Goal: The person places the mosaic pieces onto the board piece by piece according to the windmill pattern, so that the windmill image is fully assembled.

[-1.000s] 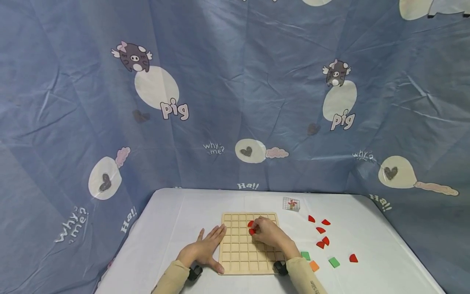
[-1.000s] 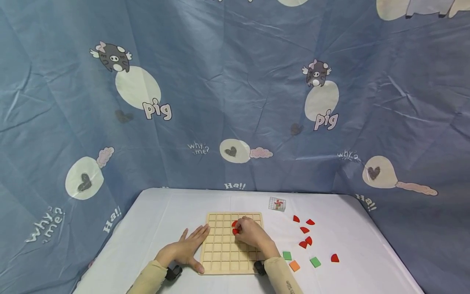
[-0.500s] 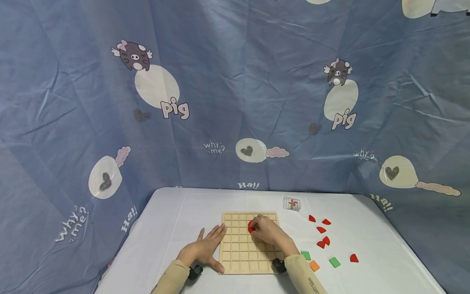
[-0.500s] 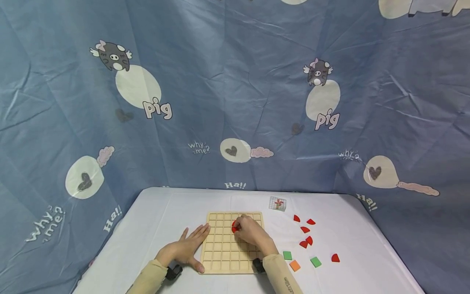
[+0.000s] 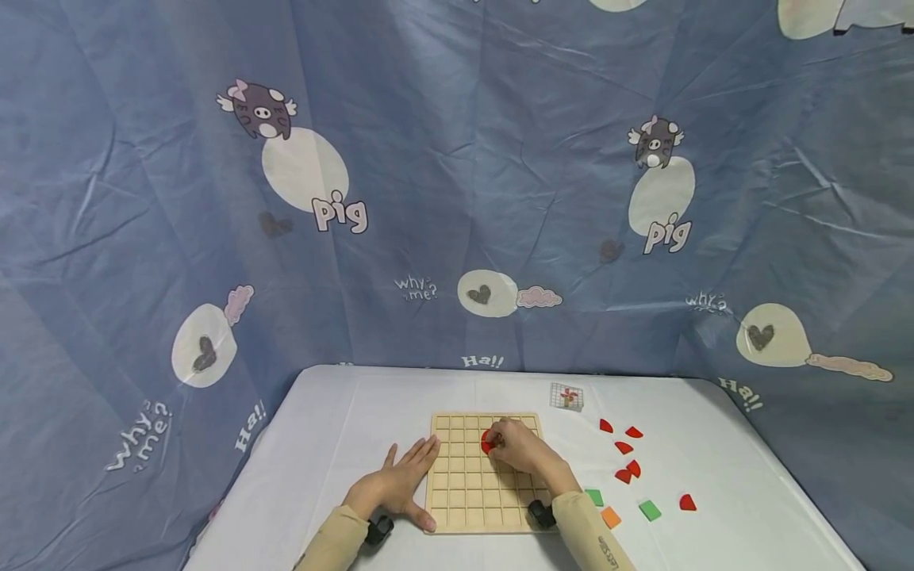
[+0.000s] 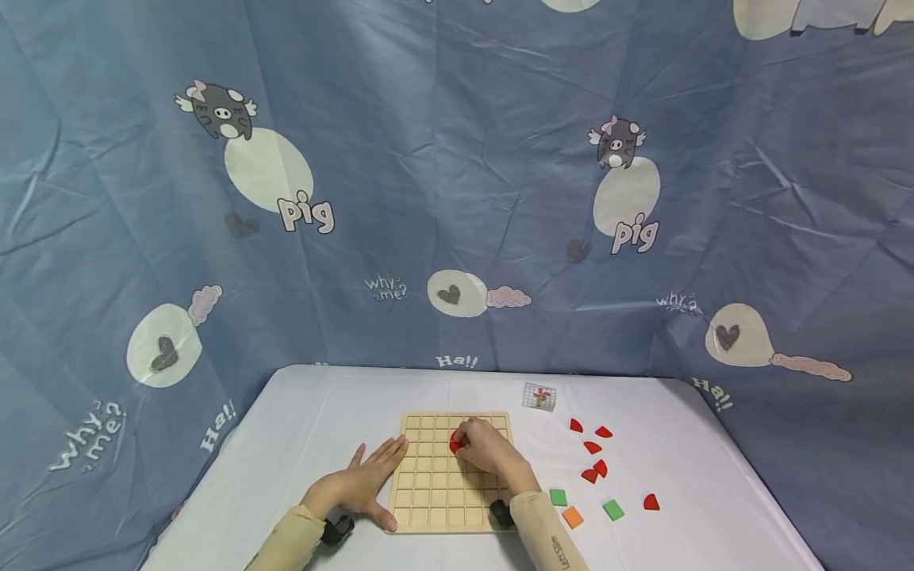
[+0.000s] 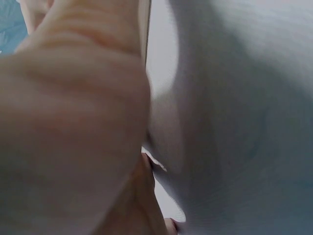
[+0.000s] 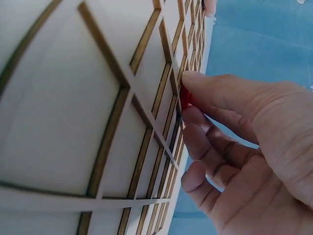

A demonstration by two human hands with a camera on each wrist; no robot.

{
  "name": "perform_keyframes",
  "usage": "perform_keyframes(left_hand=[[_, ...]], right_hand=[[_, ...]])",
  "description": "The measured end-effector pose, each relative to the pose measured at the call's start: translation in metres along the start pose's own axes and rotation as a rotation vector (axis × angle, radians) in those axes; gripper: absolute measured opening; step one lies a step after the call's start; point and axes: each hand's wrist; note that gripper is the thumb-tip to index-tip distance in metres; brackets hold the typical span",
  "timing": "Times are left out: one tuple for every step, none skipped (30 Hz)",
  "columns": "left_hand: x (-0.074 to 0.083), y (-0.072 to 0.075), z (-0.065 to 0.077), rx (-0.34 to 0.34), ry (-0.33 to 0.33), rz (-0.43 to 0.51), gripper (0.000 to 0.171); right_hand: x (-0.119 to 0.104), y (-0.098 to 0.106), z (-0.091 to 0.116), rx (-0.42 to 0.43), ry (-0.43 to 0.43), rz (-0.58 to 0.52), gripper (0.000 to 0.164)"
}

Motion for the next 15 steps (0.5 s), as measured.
perform_keyframes(left_hand=[[0.0001, 0.0001, 0.0003, 0.001, -0.001, 0.000, 0.137], [0.0001, 0.0002, 0.0005, 0.002, -0.002, -0.002, 0.137], [0.0002, 0.0002, 0.0007, 0.003, -0.002, -0.002, 0.137], [0.0002, 0.0002, 0.0008, 0.003, -0.002, -0.002, 0.137], [0.0004, 0.0004, 0.0012, 0.004, -0.003, -0.001, 0.137], [0.0005, 0.0006, 0.0016, 0.003, -0.004, 0.000, 0.137], [0.0006, 0.0007, 0.0019, 0.002, -0.006, 0.002, 0.137], [0.0005, 0.0007, 0.0021, 0.001, -0.008, 0.005, 0.137], [0.0006, 0.0009, 0.0024, 0.001, -0.011, 0.007, 0.136], [0.0005, 0.0010, 0.0027, 0.001, -0.015, 0.008, 0.136], [0.0003, 0.0011, 0.0029, 0.001, -0.018, 0.009, 0.136], [0.0002, 0.0011, 0.0029, 0.002, -0.021, 0.009, 0.136], [0.0000, 0.0011, 0.0029, 0.003, -0.022, 0.008, 0.136], [0.0001, 0.0014, 0.0031, 0.003, -0.023, 0.007, 0.136], [0.0001, 0.0016, 0.0031, 0.003, -0.022, 0.006, 0.136]], right_hand=[[0.0000, 0.0001, -0.0003, 0.002, 0.002, 0.001, 0.015], [-0.0002, 0.0002, -0.0004, 0.004, 0.003, 0.001, 0.015], [-0.0002, 0.0002, -0.0004, 0.007, 0.004, 0.001, 0.015], [-0.0004, 0.0002, -0.0005, 0.011, 0.002, 0.001, 0.015], [-0.0004, 0.0000, -0.0006, 0.015, 0.002, -0.002, 0.014], [-0.0005, -0.0002, -0.0007, 0.019, 0.002, -0.002, 0.013], [-0.0008, -0.0004, -0.0006, 0.023, -0.001, -0.004, 0.013], [-0.0008, -0.0008, -0.0007, 0.028, -0.003, -0.008, 0.012], [-0.0010, -0.0012, -0.0007, 0.033, -0.004, -0.015, 0.012], [-0.0013, -0.0015, -0.0007, 0.037, -0.003, -0.019, 0.012], [-0.0016, -0.0018, -0.0007, 0.042, -0.005, -0.022, 0.012], [-0.0020, -0.0019, -0.0007, 0.046, -0.007, -0.025, 0.012], [-0.0025, -0.0018, -0.0007, 0.048, -0.009, -0.032, 0.011], [-0.0028, -0.0017, -0.0008, 0.051, -0.010, -0.036, 0.011], [-0.0033, -0.0015, -0.0008, 0.053, -0.010, -0.038, 0.011]])
Point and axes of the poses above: each hand's wrist, its own z-axis away from the middle knuckle, its own y-axis out of the back of the hand, x = y × z
